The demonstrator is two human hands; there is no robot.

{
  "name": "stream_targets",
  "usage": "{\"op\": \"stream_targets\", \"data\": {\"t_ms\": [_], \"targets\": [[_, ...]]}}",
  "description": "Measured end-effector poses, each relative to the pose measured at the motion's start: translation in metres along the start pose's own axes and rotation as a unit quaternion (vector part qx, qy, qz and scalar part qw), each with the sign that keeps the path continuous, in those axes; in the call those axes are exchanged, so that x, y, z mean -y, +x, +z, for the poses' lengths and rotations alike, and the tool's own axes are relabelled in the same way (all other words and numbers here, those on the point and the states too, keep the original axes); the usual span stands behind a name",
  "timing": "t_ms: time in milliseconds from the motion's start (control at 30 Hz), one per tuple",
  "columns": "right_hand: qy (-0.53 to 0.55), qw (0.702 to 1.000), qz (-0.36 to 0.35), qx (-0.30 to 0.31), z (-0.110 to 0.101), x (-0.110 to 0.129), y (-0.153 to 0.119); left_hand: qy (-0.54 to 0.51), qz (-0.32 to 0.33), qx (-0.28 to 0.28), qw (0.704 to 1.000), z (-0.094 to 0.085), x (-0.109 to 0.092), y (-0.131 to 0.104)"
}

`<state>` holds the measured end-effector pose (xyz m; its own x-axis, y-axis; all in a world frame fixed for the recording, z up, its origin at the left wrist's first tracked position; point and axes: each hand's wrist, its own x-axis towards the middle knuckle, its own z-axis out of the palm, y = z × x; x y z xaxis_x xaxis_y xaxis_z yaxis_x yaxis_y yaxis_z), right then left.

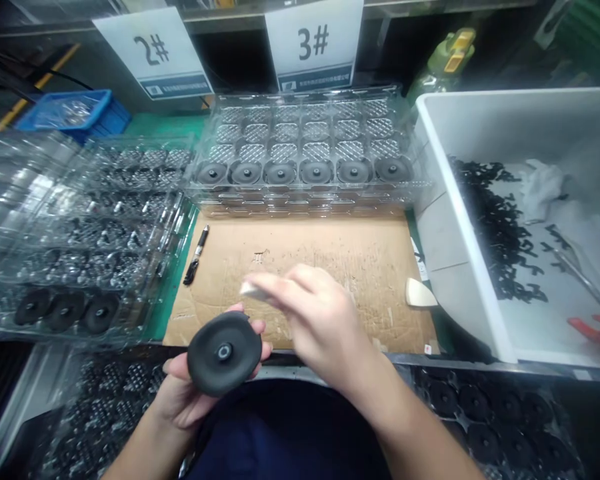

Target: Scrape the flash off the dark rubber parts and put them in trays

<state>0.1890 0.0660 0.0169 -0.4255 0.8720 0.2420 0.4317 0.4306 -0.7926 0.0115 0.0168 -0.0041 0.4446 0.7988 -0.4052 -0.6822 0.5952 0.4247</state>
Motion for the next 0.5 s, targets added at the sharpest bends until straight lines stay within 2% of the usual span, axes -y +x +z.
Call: {"op": "stream_targets", "data": {"t_ms": [67, 133, 233, 300, 367, 433, 500], "targets": [[-0.017, 0.994, 0.098, -0.054, 0.01, -0.018, -0.018, -0.026, 0.007, 0.017, 0.999, -0.005, 0.0, -0.001], [-0.042, 0.986, 0.156, -0.047, 0.026, -0.037, -0.04, -0.036, 0.018, 0.038, 0.998, -0.008, 0.0, 0.0], [-0.072, 0.981, 0.18, -0.003, 0.047, -0.059, -0.067, -0.041, 0.018, 0.062, 0.997, -0.009, 0.002, 0.002], [-0.086, 0.977, 0.193, -0.004, 0.049, -0.064, -0.072, -0.042, 0.012, 0.06, 0.997, -0.007, 0.002, 0.004], [-0.09, 0.973, 0.209, -0.032, 0.039, -0.055, -0.067, -0.043, 0.005, 0.055, 0.998, -0.005, 0.002, 0.005], [-0.083, 0.972, 0.201, -0.085, 0.021, -0.031, -0.054, -0.04, 0.001, 0.052, 0.998, -0.004, 0.003, 0.005], [-0.079, 0.979, 0.125, -0.138, 0.004, -0.001, -0.038, -0.021, 0.001, 0.03, 0.999, -0.003, 0.005, 0.005]]}}
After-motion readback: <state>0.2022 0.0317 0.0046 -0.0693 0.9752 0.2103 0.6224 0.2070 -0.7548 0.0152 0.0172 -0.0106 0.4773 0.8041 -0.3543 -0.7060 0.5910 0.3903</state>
